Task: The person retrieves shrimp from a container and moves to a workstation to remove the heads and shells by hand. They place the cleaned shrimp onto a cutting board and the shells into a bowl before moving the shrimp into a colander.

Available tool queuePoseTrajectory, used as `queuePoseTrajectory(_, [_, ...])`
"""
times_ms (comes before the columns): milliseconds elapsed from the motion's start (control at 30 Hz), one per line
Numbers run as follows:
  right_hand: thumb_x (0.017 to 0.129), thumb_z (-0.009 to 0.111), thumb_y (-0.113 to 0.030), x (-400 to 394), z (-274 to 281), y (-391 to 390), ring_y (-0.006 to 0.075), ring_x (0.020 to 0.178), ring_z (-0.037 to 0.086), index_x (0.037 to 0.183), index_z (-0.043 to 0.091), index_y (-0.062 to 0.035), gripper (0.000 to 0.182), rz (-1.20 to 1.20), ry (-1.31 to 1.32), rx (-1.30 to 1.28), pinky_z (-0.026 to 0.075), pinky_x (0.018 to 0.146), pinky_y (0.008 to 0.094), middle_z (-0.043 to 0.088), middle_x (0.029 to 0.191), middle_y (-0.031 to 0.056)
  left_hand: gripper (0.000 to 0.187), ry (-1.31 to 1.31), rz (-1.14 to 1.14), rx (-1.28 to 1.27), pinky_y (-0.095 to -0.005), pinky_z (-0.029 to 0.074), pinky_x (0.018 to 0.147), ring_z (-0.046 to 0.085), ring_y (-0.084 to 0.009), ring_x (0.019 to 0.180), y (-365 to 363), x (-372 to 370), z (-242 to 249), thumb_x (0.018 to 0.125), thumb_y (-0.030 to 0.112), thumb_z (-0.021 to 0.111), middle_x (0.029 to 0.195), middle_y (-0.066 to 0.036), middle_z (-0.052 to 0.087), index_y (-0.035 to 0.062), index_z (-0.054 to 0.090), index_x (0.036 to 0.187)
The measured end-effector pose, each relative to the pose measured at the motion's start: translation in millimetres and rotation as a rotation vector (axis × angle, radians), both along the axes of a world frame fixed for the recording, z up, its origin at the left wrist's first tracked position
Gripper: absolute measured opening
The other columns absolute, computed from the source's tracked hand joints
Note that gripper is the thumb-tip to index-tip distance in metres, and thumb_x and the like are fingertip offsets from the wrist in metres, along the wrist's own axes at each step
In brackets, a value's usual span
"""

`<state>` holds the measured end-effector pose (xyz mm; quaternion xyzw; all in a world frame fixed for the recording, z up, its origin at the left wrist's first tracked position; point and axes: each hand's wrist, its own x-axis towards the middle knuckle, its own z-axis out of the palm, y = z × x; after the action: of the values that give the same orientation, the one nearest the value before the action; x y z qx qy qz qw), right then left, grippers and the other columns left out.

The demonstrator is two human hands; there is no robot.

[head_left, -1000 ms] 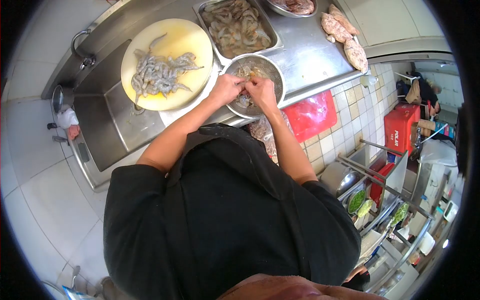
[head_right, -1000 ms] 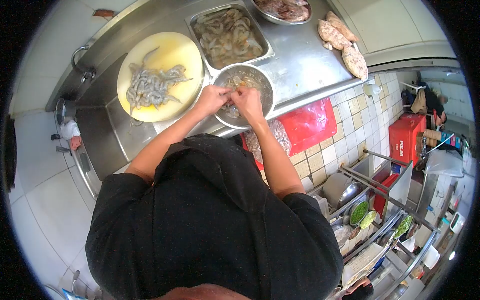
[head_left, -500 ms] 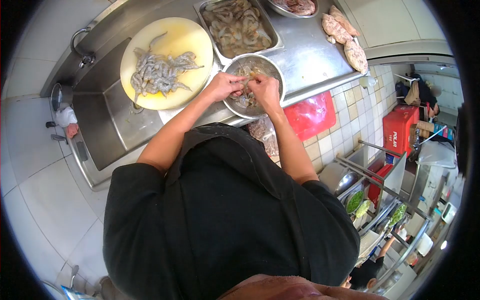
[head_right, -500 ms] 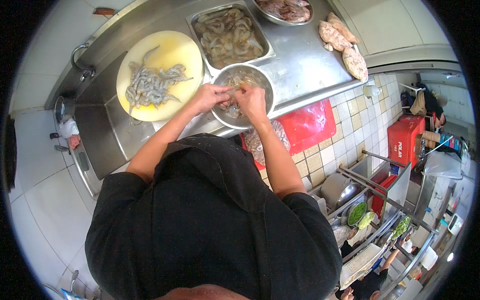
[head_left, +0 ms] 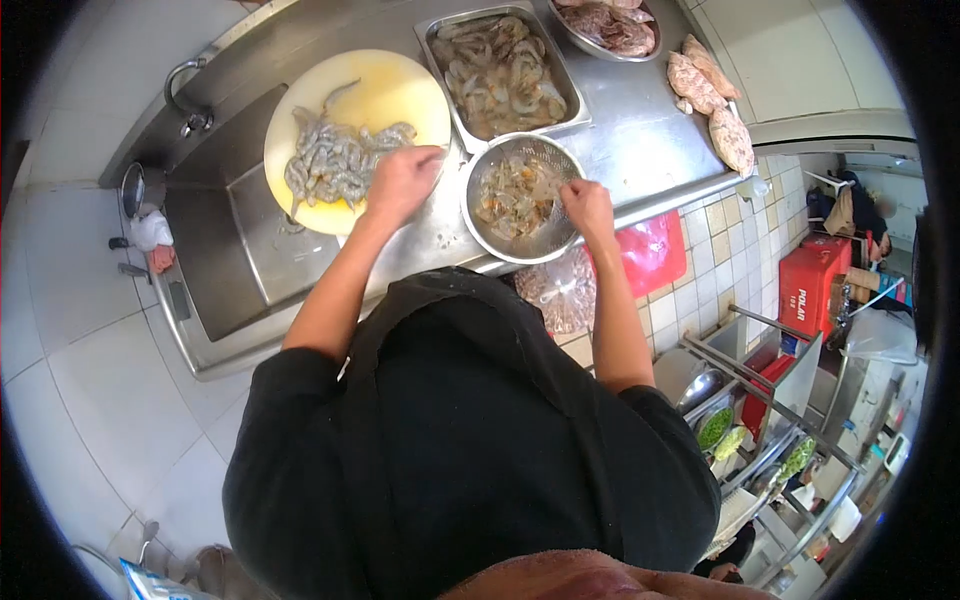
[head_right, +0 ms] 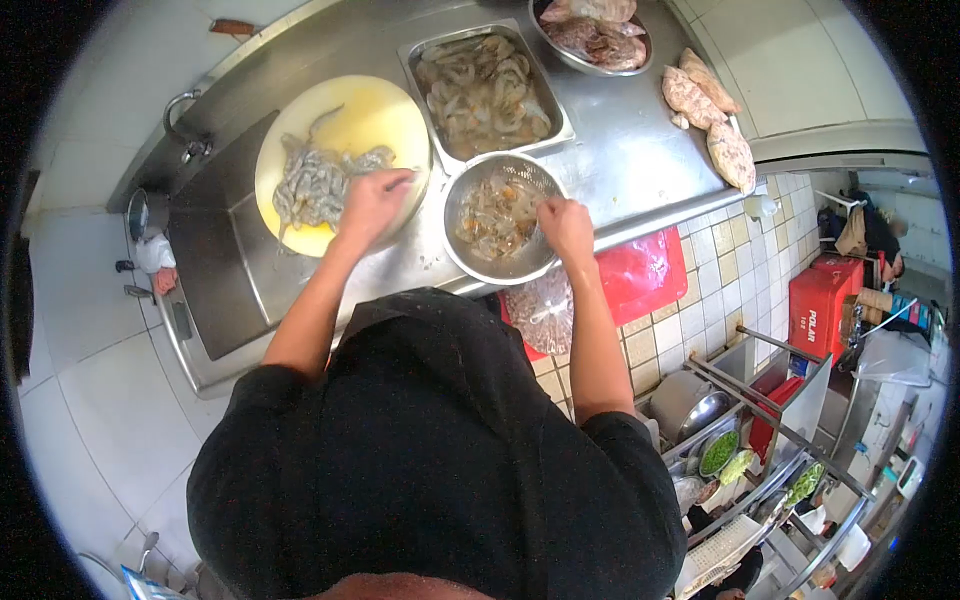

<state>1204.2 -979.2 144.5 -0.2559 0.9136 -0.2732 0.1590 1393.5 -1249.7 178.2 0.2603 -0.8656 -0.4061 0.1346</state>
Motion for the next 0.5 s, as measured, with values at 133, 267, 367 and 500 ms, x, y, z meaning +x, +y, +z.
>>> queuePoseTrajectory(133, [0.085, 0.06, -0.015, 26.1, -11.2, 0.4, 0.042, 0.085, 0.066, 0.092, 0.072, -0.0008, 0.02, -0.042, 0.031, -0.13, 0.052, 0.078, 0.0471, 0.068, 0.09, 0.0244, 0.024, -0.038, -0.028, -0.418, -0.0438, 0.052, 0.085, 0.066, -0.0352, 0.091, -49.0, -2.3, 1.5, 0.083, 0.018, 0.068, 0.097, -0.019, 0.071, 0.0079, 0.075, 0.104])
queuePoseTrajectory(267, [0.085, 0.06, -0.012, 37.0, -16.0, -9.0, 0.041, 0.091, 0.066, 0.094, 0.072, -0.0017, 0.018, -0.05, 0.01, -0.16, 0.053, 0.081, 0.0454, 0.068, 0.098, 0.0237, 0.029, -0.017, -0.137, -0.443, -0.0471, 0.049, 0.089, 0.064, -0.0376, 0.1, -74.2, -59.4, -13.4, 0.082, 0.022, 0.068, 0.1, -0.021, 0.07, 0.0091, 0.074, 0.108])
queuePoseTrajectory(367, [0.084, 0.061, -0.01, 39.4, -21.6, -14.3, 0.0406, 0.091, 0.066, 0.095, 0.072, -0.0005, 0.018, -0.028, -0.064, -0.234, 0.053, 0.083, 0.0441, 0.068, 0.098, 0.0239, 0.031, -0.196, -0.157, -0.287, -0.0455, 0.049, 0.093, 0.062, -0.0366, 0.105, -86.6, -128.6, -18.2, 0.082, 0.023, 0.067, 0.106, -0.019, 0.07, 0.0093, 0.074, 0.109])
queuePoseTrajectory(500, [0.085, 0.061, -0.009, 39.2, -14.7, -15.4, 0.0406, 0.093, 0.066, 0.098, 0.071, 0.0002, 0.019, -0.014, -0.121, -0.259, 0.053, 0.083, 0.043, 0.068, 0.099, 0.0241, 0.032, -0.367, -0.17, -0.269, -0.0437, 0.047, 0.099, 0.057, -0.0368, 0.116, -116.5, -218.2, -43.7, 0.084, 0.02, 0.066, 0.114, -0.019, 0.066, 0.0104, 0.071, 0.114])
